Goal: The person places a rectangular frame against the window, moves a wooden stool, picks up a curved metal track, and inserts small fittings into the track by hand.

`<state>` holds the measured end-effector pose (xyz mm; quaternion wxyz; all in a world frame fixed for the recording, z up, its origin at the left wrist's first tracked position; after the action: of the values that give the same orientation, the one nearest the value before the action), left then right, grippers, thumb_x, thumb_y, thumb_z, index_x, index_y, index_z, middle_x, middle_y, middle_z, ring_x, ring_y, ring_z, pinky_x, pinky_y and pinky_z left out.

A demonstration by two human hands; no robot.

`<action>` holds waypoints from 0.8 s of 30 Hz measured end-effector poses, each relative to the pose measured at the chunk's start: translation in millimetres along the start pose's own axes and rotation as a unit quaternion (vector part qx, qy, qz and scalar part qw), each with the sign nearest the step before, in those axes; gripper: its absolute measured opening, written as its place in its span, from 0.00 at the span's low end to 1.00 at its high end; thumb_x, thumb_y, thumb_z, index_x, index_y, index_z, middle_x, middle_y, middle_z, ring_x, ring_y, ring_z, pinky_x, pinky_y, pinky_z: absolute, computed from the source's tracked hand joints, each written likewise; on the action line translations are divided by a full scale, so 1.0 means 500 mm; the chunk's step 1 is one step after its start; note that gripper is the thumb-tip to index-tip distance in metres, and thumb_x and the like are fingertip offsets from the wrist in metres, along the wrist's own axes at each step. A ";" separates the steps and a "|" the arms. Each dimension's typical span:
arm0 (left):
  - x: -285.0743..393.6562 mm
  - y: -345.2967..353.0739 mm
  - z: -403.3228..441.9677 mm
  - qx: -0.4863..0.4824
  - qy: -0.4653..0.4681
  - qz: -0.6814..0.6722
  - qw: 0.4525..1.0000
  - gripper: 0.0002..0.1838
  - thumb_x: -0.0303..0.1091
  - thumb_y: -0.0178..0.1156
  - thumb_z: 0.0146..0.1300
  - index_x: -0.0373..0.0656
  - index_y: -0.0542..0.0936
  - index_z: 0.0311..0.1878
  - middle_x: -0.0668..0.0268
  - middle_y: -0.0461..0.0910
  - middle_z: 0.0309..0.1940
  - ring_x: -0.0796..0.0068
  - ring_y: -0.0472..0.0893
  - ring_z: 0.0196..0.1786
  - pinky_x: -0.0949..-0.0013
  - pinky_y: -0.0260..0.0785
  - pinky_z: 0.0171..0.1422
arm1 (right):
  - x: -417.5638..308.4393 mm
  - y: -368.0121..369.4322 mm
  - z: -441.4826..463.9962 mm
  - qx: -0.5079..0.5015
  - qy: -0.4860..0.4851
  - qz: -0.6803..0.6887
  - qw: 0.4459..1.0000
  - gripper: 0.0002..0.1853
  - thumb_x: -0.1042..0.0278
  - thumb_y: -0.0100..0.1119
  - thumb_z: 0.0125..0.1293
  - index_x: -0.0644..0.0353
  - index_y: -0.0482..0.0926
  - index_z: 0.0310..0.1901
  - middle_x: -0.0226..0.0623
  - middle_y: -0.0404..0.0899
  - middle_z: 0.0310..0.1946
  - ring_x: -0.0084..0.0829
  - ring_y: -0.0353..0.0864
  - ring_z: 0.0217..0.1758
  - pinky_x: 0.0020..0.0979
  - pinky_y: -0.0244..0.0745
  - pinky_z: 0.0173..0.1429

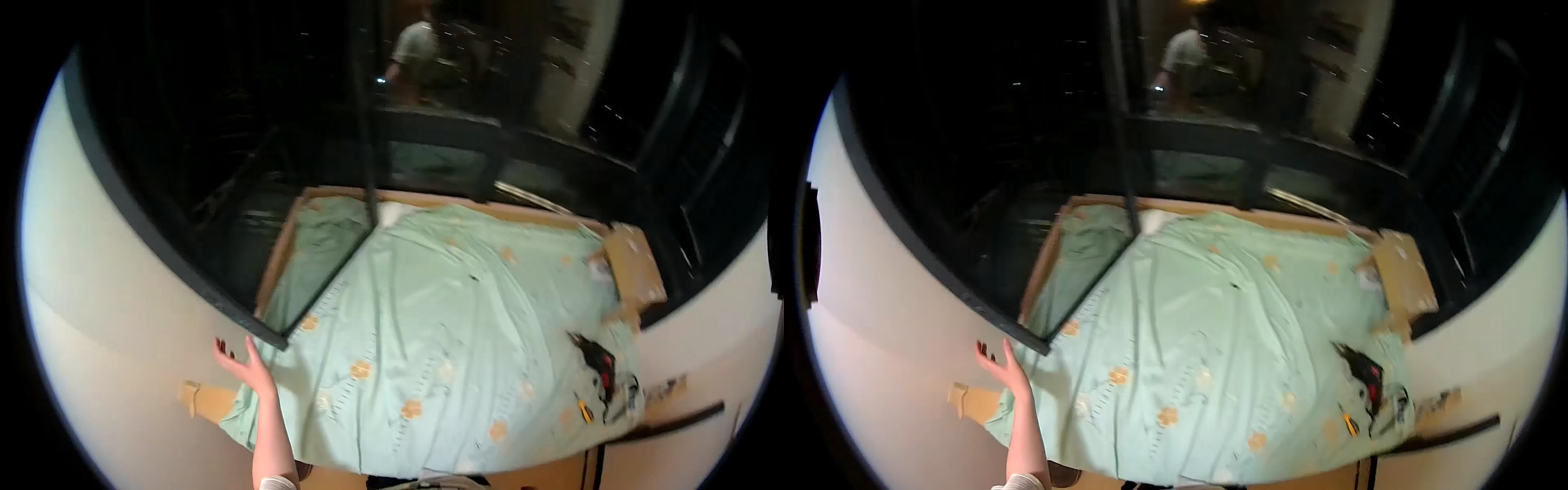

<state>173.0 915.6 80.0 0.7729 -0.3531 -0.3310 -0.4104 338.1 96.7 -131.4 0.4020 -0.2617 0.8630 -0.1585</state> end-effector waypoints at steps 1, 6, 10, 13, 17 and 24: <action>-0.025 -0.001 -0.073 -0.004 -0.015 0.014 1.000 0.36 0.38 0.66 0.64 0.35 0.61 0.70 0.51 0.63 0.67 0.54 0.66 0.68 0.57 0.55 0.73 | 0.073 -0.024 -0.002 0.011 0.041 -0.004 0.999 0.16 0.60 0.56 0.71 0.64 0.74 0.53 0.42 0.79 0.39 0.35 0.79 0.38 0.37 0.78 0.41; 0.011 -0.006 -0.538 -0.307 0.026 0.030 0.951 0.27 0.35 0.60 0.68 0.35 0.67 0.66 0.51 0.68 0.61 0.55 0.68 0.65 0.58 0.58 0.71 | 0.498 -0.118 0.210 -0.074 0.057 0.056 0.994 0.11 0.63 0.53 0.72 0.62 0.77 0.37 0.38 0.79 0.26 0.32 0.80 0.25 0.33 0.78 0.29; 0.090 -0.041 -0.924 -0.544 0.169 -0.001 0.822 0.22 0.38 0.54 0.71 0.38 0.69 0.64 0.55 0.73 0.57 0.59 0.72 0.60 0.60 0.63 0.67 | 0.159 -0.233 0.304 -0.004 -0.069 0.065 0.995 0.12 0.64 0.55 0.72 0.65 0.80 0.43 0.32 0.80 0.28 0.24 0.79 0.28 0.27 0.73 0.30; 0.099 -0.083 -1.088 -0.609 0.216 -0.001 0.763 0.22 0.39 0.50 0.74 0.39 0.68 0.65 0.57 0.73 0.58 0.61 0.74 0.59 0.61 0.65 0.66 | -0.087 -0.308 0.368 -0.056 -0.097 0.202 0.973 0.12 0.64 0.54 0.72 0.62 0.81 0.46 0.33 0.82 0.33 0.23 0.80 0.33 0.25 0.73 0.34; 0.087 -0.152 -1.174 -0.617 0.271 0.012 0.739 0.22 0.42 0.44 0.76 0.41 0.68 0.66 0.58 0.74 0.59 0.64 0.76 0.57 0.61 0.68 0.64 | -0.319 -0.421 0.460 -0.073 -0.176 0.327 0.926 0.11 0.65 0.56 0.70 0.62 0.80 0.46 0.32 0.82 0.33 0.24 0.81 0.34 0.26 0.74 0.37; 0.141 -0.155 -1.168 -0.620 0.215 0.021 0.754 0.19 0.41 0.50 0.72 0.43 0.72 0.60 0.59 0.76 0.49 0.65 0.77 0.45 0.62 0.70 0.52 | -0.531 -0.504 0.567 -0.155 -0.173 0.487 0.842 0.12 0.63 0.57 0.68 0.61 0.79 0.46 0.36 0.83 0.37 0.30 0.81 0.37 0.31 0.75 0.44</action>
<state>266.6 377.6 -152.5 0.4437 -0.6645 0.1786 -0.5742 783.5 27.6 -24.6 0.5241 0.1098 0.8093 0.2414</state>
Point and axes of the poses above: each hand's wrist, its own z-axis towards the middle knuckle, its own y-axis out of the palm, x = y × z, the point moved 10 cm from there along z, towards the middle knuckle
